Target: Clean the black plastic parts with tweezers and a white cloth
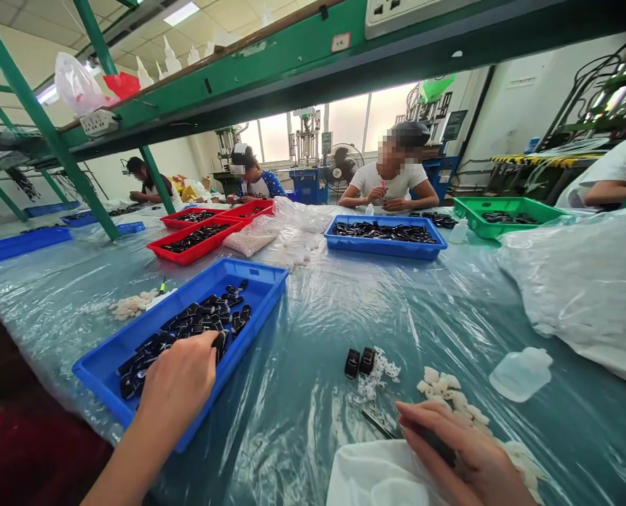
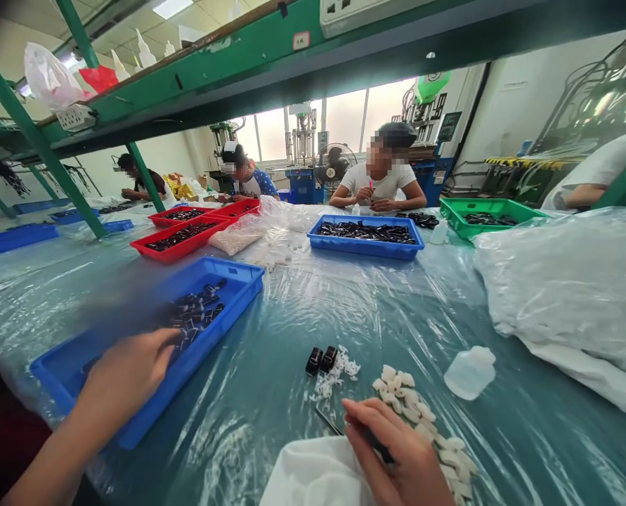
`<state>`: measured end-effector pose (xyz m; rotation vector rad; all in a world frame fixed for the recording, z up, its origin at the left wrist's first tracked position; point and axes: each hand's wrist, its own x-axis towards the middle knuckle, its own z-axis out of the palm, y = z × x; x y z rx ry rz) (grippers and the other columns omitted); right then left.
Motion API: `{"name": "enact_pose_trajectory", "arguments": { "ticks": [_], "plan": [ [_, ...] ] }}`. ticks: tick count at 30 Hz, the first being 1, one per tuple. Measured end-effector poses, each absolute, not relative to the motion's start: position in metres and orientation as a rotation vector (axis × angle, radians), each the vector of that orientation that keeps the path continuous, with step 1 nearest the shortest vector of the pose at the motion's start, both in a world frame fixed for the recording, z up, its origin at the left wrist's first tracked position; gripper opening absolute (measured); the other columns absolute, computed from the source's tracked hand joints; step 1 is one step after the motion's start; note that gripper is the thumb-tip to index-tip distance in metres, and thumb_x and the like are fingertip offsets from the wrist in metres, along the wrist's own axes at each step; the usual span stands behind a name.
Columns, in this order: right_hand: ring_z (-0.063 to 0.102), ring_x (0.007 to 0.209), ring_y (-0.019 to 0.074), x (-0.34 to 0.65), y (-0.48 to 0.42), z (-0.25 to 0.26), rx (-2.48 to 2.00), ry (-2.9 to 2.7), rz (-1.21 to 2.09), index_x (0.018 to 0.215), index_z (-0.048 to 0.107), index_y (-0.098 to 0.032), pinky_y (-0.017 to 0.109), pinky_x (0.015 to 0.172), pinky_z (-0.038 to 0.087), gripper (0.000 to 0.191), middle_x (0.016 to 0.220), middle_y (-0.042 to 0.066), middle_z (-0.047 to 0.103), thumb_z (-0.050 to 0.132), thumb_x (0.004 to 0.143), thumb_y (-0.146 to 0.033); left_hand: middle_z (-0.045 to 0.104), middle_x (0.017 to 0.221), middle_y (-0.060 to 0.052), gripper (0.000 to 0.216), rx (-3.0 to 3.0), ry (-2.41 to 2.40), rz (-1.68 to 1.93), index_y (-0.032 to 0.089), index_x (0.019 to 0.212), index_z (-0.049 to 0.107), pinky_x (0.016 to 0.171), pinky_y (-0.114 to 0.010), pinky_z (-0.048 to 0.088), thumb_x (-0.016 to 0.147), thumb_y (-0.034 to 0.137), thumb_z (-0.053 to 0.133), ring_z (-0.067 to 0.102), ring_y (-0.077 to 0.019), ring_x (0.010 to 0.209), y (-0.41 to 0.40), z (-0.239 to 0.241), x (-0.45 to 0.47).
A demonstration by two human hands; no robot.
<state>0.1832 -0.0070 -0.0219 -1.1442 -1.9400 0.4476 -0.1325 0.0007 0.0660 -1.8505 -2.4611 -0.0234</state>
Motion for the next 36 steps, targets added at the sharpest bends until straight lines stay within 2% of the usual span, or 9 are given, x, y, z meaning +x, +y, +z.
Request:
{"name": "enact_pose_trajectory", "arguments": {
  "ticks": [5,9,11,16,19,21,26,31,36],
  "plan": [
    [0.066,0.07,0.0181,0.18,-0.009,-0.016,-1.18,-1.896,0.576,0.096,0.068,-0.023,0.022,0.056,0.054,0.02,0.082,0.006,0.068,0.053,0.083,-0.026,0.068,0.099,-0.016,0.044,-1.73,-2.555,0.034,0.014,0.117,0.056,0.067,-0.039,0.045,0.086,0.028,0.028,0.063,-0.0345,0.089,0.003,0.068,-0.143],
    [0.065,0.07,0.0184,0.18,-0.009,-0.014,-1.184,-1.918,0.509,0.093,0.069,-0.023,0.024,0.059,0.054,0.019,0.08,0.006,0.068,0.053,0.083,-0.025,0.064,0.109,-0.016,0.045,-1.773,-2.463,-0.096,0.013,0.118,0.056,0.077,-0.042,0.044,0.088,0.034,0.03,0.059,-0.0348,0.098,0.002,0.069,-0.117],
    [0.065,0.07,0.0177,0.18,-0.009,-0.015,-1.171,-1.934,0.507,0.093,0.069,-0.023,0.024,0.06,0.053,0.019,0.079,0.005,0.067,0.052,0.083,-0.024,0.062,0.114,-0.013,0.041,-1.945,-2.335,-0.212,0.015,0.115,0.058,0.082,-0.038,0.044,0.088,0.032,0.032,0.058,-0.0304,0.103,0.002,0.067,-0.094],
    [0.063,0.068,0.0163,0.179,-0.008,-0.014,-1.143,-1.949,0.521,0.093,0.068,-0.021,0.025,0.06,0.052,0.02,0.078,0.005,0.066,0.05,0.084,-0.021,0.065,0.101,-0.01,0.037,-2.625,-2.038,-0.321,0.019,0.117,0.056,0.08,-0.033,0.044,0.085,0.022,0.037,0.061,-0.0252,0.094,0.024,0.05,-0.036],
    [0.062,0.065,0.0161,0.179,-0.008,-0.012,-1.131,-1.952,0.514,0.092,0.068,-0.02,0.025,0.058,0.051,0.02,0.075,0.005,0.066,0.049,0.085,-0.021,0.062,0.104,-0.01,0.054,-2.799,-1.954,-0.321,0.019,0.129,0.045,0.082,-0.032,0.043,0.075,0.019,0.051,0.059,-0.0246,0.096,0.047,0.035,-0.016],
    [0.062,0.066,0.0162,0.179,-0.009,-0.01,-1.132,-1.952,0.507,0.091,0.067,-0.019,0.025,0.059,0.051,0.02,0.075,0.005,0.065,0.048,0.085,-0.02,0.063,0.1,-0.009,0.061,-2.88,-1.927,-0.329,0.018,0.129,0.044,0.085,-0.032,0.042,0.069,0.017,0.055,0.057,-0.0244,0.097,0.06,0.027,-0.01],
    [0.061,0.065,0.0148,0.179,-0.011,-0.009,-1.13,-1.942,0.543,0.091,0.067,-0.019,0.024,0.058,0.049,0.02,0.075,0.004,0.064,0.048,0.085,-0.017,0.061,0.09,-0.006,0.044,-2.957,-1.955,-0.456,0.016,0.109,0.058,0.08,-0.031,0.042,0.065,0.014,0.055,0.057,-0.0211,0.086,0.07,0.013,-0.007],
    [0.06,0.061,0.0151,0.177,-0.009,-0.008,-1.133,-1.906,0.549,0.087,0.067,-0.018,0.025,0.055,0.048,0.019,0.072,0.005,0.063,0.048,0.084,-0.019,0.058,0.079,-0.001,0.025,-2.952,-2.043,-0.748,0.018,0.087,0.055,0.063,-0.027,0.039,0.064,0.011,0.052,0.052,-0.0149,0.067,0.065,0.01,-0.009],
    [0.06,0.06,0.0144,0.177,-0.009,-0.009,-1.152,-1.881,0.572,0.088,0.067,-0.018,0.025,0.053,0.048,0.02,0.07,0.003,0.063,0.047,0.084,-0.019,0.053,0.064,0.002,0.005,-3.054,-2.103,-1.077,0.018,0.073,0.051,0.057,-0.024,0.037,0.07,0.015,0.049,0.048,-0.0118,0.059,0.055,0.015,-0.008]
  ]
}}
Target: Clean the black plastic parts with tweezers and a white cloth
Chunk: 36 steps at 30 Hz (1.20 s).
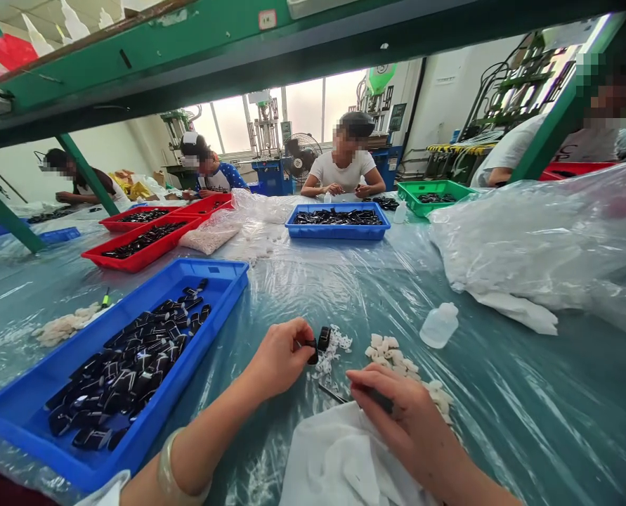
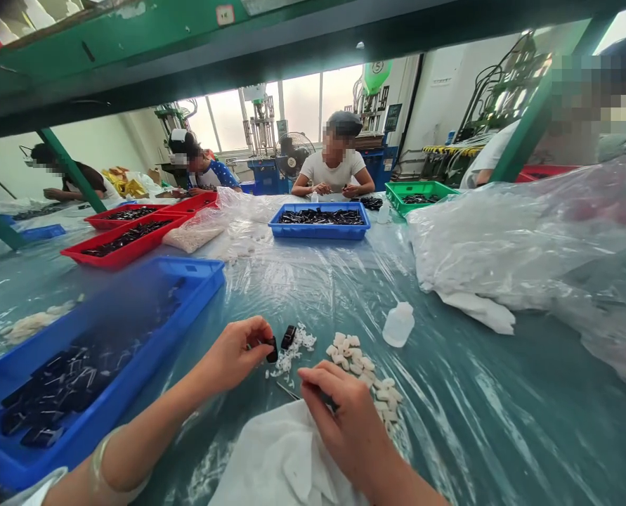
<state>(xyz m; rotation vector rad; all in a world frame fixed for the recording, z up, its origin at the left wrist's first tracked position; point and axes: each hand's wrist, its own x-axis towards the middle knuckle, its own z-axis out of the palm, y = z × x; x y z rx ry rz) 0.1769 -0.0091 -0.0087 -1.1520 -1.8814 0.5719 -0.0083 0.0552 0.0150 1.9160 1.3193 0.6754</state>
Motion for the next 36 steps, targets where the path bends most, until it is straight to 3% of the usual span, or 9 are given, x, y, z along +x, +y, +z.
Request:
{"name": "enact_pose_trajectory", "arguments": {
  "ticks": [4,8,17,27,36],
  "plan": [
    [0.064,0.067,0.0147,0.175,-0.013,-0.01,-1.197,-1.83,0.673,0.092,0.066,-0.019,0.025,0.062,0.051,0.017,0.075,0.002,0.068,0.053,0.08,-0.018,0.052,0.062,0.003,0.006,1.719,1.114,0.621,0.017,0.076,0.05,0.052,-0.022,0.042,0.076,0.023,0.048,0.049,-0.0095,0.052,0.039,0.024,-0.003],
    [0.065,0.074,0.0152,0.172,-0.019,-0.009,-1.229,-1.708,0.929,0.098,0.065,-0.022,0.027,0.073,0.051,0.026,0.08,0.0,0.07,0.06,0.073,-0.015,0.05,0.06,0.003,0.014,1.468,0.95,0.579,0.014,0.075,0.052,0.048,-0.02,0.039,0.075,0.028,0.055,0.047,-0.0072,0.049,0.026,0.031,0.002],
    [0.063,0.074,0.0128,0.172,-0.021,0.0,-1.078,-1.568,1.281,0.102,0.066,-0.027,0.025,0.074,0.049,0.035,0.075,-0.003,0.067,0.06,0.073,-0.008,0.054,0.059,0.002,0.022,1.225,0.858,0.62,0.013,0.078,0.054,0.047,-0.019,0.042,0.071,0.03,0.065,0.049,-0.0067,0.047,0.025,0.029,0.001],
    [0.063,0.073,0.0158,0.172,-0.022,0.002,-1.078,-1.592,1.291,0.092,0.068,-0.023,0.027,0.072,0.049,0.023,0.071,-0.001,0.064,0.059,0.074,-0.011,0.057,0.054,0.001,0.026,1.132,0.875,0.607,0.012,0.076,0.055,0.043,-0.017,0.041,0.068,0.032,0.07,0.05,-0.0064,0.043,0.022,0.028,0.003],
    [0.061,0.057,0.0103,0.174,-0.024,0.005,-1.224,-1.821,0.902,0.099,0.064,-0.022,0.019,0.058,0.048,0.027,0.062,-0.005,0.063,0.057,0.075,-0.012,0.058,0.05,-0.002,0.034,1.112,0.923,0.513,0.012,0.064,0.054,0.04,-0.016,0.044,0.073,0.044,0.062,0.059,-0.0113,0.044,0.018,0.02,0.006]
  ]
}}
